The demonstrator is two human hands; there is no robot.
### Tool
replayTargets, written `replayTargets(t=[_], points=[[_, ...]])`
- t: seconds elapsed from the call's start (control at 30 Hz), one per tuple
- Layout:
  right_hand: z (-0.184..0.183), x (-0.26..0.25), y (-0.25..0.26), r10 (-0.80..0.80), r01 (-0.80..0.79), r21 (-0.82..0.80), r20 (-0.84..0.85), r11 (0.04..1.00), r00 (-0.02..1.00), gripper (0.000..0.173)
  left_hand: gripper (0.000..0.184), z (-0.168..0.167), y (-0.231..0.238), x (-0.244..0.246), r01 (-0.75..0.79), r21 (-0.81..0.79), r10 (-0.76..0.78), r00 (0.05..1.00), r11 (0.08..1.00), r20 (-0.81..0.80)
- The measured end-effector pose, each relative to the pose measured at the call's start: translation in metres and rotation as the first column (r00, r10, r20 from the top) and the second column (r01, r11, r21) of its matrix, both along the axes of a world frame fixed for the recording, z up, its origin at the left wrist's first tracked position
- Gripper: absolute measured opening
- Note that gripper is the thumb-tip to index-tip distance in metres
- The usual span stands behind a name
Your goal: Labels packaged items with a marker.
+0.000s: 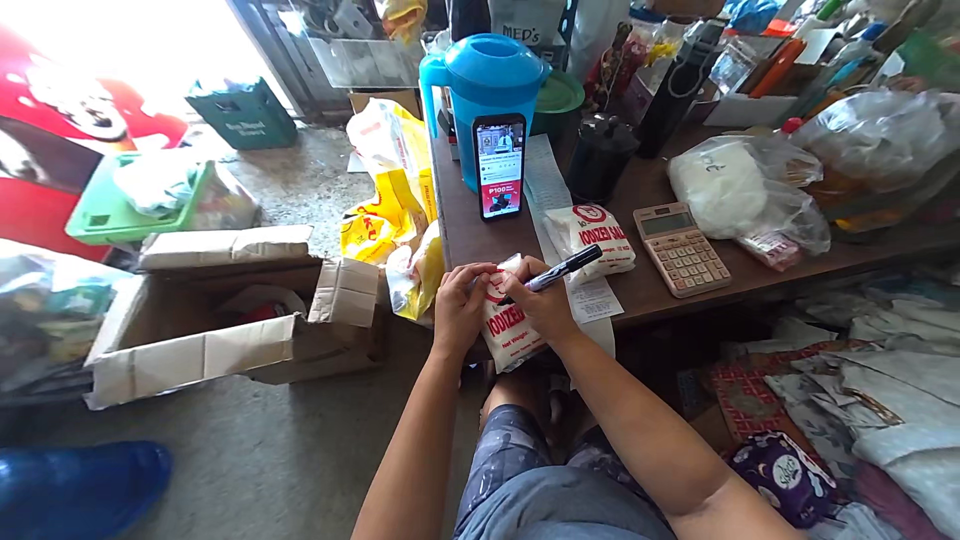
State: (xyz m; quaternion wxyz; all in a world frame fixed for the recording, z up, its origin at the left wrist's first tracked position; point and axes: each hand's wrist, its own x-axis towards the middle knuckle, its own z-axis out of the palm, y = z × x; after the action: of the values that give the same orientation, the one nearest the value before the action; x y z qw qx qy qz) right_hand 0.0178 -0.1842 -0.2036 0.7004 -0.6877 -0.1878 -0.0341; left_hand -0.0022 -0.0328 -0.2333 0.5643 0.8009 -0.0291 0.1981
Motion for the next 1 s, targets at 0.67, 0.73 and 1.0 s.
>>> replayTargets(t=[0.67,0.73,1.0], points=[[-0.007,-0.009,-0.021,-0.127,0.156,0.274,-0.119,0.949,0.985,0.02,0.135,0.012,-0.01,-0.047,0.054,0.538,0.083,0.97,0.841,-0.228],[-0.006,-0.033,-0.046,-0.131,0.161,0.302,-0.118,0.94,0.984,0.017,0.131,0.014,-0.008,-0.034,0.056,0.538,0.098,0.962,0.841,-0.254],[-0.025,-0.173,-0.254,-0.442,0.425,-0.128,-0.173,0.896,0.88,0.025,0.113,-0.008,0.012,0.002,0.167,0.394,-0.094,0.976,0.904,-0.196]])
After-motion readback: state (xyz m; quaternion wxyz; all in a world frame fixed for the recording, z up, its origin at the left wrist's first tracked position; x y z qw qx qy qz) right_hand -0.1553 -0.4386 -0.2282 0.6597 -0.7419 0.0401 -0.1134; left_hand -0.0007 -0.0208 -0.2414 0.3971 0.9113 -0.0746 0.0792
